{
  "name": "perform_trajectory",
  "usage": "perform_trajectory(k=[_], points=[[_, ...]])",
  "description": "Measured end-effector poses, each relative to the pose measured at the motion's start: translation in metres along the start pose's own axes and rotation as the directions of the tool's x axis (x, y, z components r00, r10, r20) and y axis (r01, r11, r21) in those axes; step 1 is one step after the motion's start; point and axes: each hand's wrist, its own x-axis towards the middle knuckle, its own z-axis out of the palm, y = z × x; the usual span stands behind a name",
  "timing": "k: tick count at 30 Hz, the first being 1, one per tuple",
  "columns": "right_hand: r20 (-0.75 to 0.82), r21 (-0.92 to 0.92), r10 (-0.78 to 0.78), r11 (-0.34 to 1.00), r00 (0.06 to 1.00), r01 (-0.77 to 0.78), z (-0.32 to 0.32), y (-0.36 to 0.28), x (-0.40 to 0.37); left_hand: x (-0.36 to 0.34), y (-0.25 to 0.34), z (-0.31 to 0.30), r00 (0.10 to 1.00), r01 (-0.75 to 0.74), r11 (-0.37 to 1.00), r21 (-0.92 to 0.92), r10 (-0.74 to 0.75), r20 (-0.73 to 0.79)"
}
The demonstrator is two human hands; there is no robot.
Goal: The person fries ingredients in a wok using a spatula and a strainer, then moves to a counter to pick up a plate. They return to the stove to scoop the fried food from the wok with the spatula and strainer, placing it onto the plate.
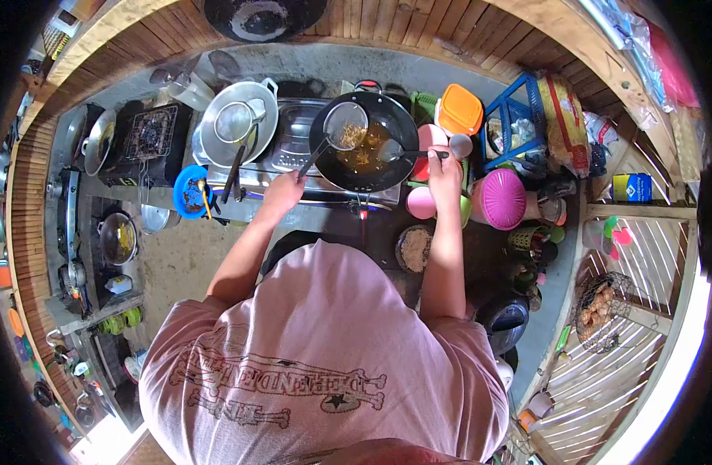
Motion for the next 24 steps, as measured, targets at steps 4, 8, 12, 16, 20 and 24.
perform_trajectory(k=[4,8,12,16,20,24], points=[[0.101,0.214,0.148,0.963,0.984,-0.166,0.015,-0.002,0.001,0.003,0.003,0.005,1.0,-0.017,0.999,0.044,0.017,-0.007],[0.061,0.375,0.125,0.917,0.99,-0.139,0.005,-0.006,-0.003,0.007,-0.002,0.007,0.999,-0.026,1.0,0.006,0.027,-0.02],[0.065,0.348,0.145,0.924,0.987,-0.159,-0.012,-0.01,-0.007,0.007,-0.002,0.003,1.0,-0.01,1.0,0.014,0.01,0.021],[0.072,0.206,0.151,0.965,0.986,-0.162,-0.022,-0.016,-0.011,0.007,-0.002,0.003,1.0,-0.012,1.0,-0.01,0.012,0.012],[0.083,0.061,0.142,0.987,0.986,-0.147,-0.015,-0.012,-0.014,0.006,-0.006,0.003,1.0,-0.009,1.0,-0.021,0.009,0.008],[0.127,0.209,0.199,0.952,0.972,-0.222,0.007,-0.018,-0.02,0.007,-0.016,0.006,1.0,-0.012,1.0,-0.026,0.012,0.005]])
